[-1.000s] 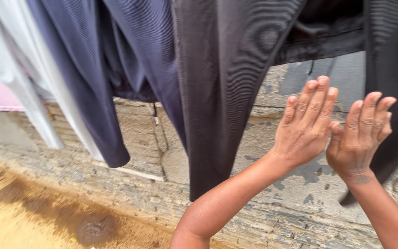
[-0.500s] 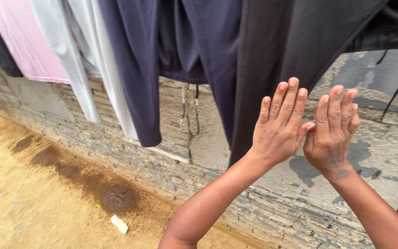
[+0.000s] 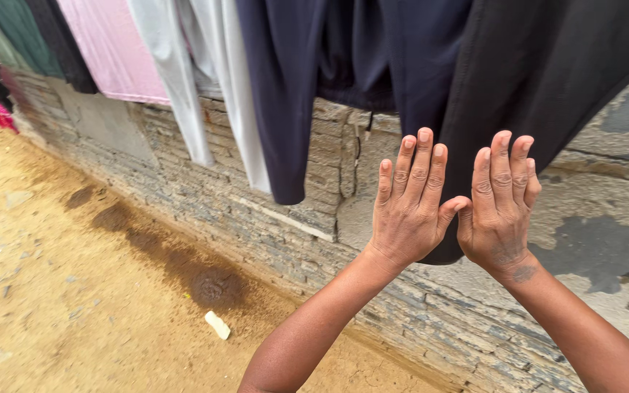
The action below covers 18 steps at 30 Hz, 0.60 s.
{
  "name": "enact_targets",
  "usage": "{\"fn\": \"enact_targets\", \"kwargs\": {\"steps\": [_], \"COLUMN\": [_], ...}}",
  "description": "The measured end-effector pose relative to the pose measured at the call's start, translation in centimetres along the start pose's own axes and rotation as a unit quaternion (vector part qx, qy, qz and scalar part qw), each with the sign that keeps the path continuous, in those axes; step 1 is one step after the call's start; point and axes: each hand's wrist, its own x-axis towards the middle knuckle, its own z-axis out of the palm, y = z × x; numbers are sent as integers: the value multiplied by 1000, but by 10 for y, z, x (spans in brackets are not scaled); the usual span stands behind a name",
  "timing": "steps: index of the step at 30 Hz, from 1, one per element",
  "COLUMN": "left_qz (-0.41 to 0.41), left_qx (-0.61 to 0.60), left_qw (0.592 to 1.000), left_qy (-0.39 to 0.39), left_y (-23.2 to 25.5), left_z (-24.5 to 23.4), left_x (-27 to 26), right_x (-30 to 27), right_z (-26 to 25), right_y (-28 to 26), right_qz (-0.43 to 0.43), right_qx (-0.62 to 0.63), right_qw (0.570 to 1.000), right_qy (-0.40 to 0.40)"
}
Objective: The person picks up pairs of pants from the ground, shakes them out, and hangs them on a clothesline outdoors.
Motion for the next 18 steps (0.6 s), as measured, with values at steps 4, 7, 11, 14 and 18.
{"fn": "enact_targets", "kwargs": {"steps": [4,7,11,14,18], "left_qz": [-11,-23,-40,-56,-87], "left_qx": [15,37,114,133,170], "left_qw": [1000,999,991,987,980], "left_qy": [1,-9,-62,-65,-63], "left_y": [-28,-48,-75,-97,-124], "left_z": [-22,-43,-77,-102,-137], "left_x": [-18,-29,-48,-64,-88], "right_x": [8,16,21,27,35], "right_z": [16,28,46,61,78], "right_y": [-30,-56,-92,-121,-165], "right_qz": [-8,-13,-20,-27,-36], "right_qx": [12,33,71,83,135], "right_qw": [1000,999,997,996,989], "right_qy": [-1,-3,-12,-23,-36]}}
